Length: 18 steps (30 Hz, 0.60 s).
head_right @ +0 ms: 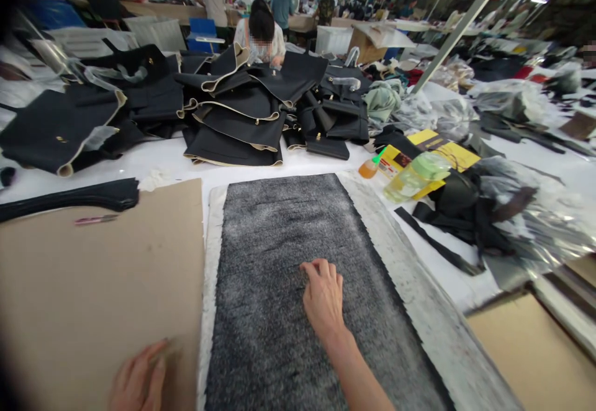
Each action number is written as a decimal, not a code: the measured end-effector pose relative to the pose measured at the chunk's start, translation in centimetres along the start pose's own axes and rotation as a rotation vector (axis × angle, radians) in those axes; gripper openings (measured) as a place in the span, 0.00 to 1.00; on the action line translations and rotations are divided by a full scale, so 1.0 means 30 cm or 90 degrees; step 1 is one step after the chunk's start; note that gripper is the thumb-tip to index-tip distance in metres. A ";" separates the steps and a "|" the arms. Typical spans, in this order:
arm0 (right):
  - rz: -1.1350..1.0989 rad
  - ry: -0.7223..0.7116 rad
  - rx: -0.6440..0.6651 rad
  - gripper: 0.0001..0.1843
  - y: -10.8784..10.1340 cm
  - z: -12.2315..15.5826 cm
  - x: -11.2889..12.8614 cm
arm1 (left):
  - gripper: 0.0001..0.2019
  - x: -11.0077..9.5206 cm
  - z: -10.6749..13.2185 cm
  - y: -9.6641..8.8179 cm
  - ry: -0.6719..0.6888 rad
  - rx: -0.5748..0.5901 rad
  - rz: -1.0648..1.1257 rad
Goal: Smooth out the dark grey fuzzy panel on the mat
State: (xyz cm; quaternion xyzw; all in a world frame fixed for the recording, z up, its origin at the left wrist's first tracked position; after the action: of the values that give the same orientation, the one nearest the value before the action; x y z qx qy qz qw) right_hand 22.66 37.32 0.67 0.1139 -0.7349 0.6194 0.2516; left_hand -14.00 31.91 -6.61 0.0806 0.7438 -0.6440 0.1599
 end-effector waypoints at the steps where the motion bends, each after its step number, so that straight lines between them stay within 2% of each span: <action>1: -0.005 0.006 -0.005 0.23 0.007 -0.012 -0.002 | 0.17 -0.014 -0.080 -0.009 0.015 -0.017 0.031; 3: 0.012 0.015 -0.006 0.25 0.020 -0.036 -0.002 | 0.20 -0.045 -0.242 -0.017 0.004 -0.057 0.057; 5: 0.047 0.017 0.002 0.28 0.029 -0.056 0.002 | 0.22 -0.072 -0.388 -0.011 0.029 -0.102 0.048; 9: 0.092 0.018 0.023 0.28 0.038 -0.083 0.016 | 0.23 -0.066 -0.606 0.029 0.086 -0.156 -0.022; 13: 0.097 0.024 0.021 0.27 0.036 -0.100 0.029 | 0.23 -0.026 -0.743 0.060 0.043 -0.164 -0.141; 18: 0.064 0.037 0.006 0.24 0.020 -0.134 0.041 | 0.23 -0.051 -0.805 0.061 0.006 -0.139 -0.241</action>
State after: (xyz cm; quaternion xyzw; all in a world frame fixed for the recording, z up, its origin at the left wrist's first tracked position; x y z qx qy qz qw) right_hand 22.24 41.51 1.21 0.0600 -0.7293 0.6375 0.2411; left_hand -15.22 56.07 -4.91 -0.0755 0.8117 -0.5777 0.0402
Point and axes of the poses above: each hand's wrist, its own z-axis away from the middle knuckle, its own y-axis out of the palm, x = y × z, the point moved 2 cm from there along -z, towards the middle knuckle, and after that the axes turned 10 degrees about -z, right-handed, at the moved point
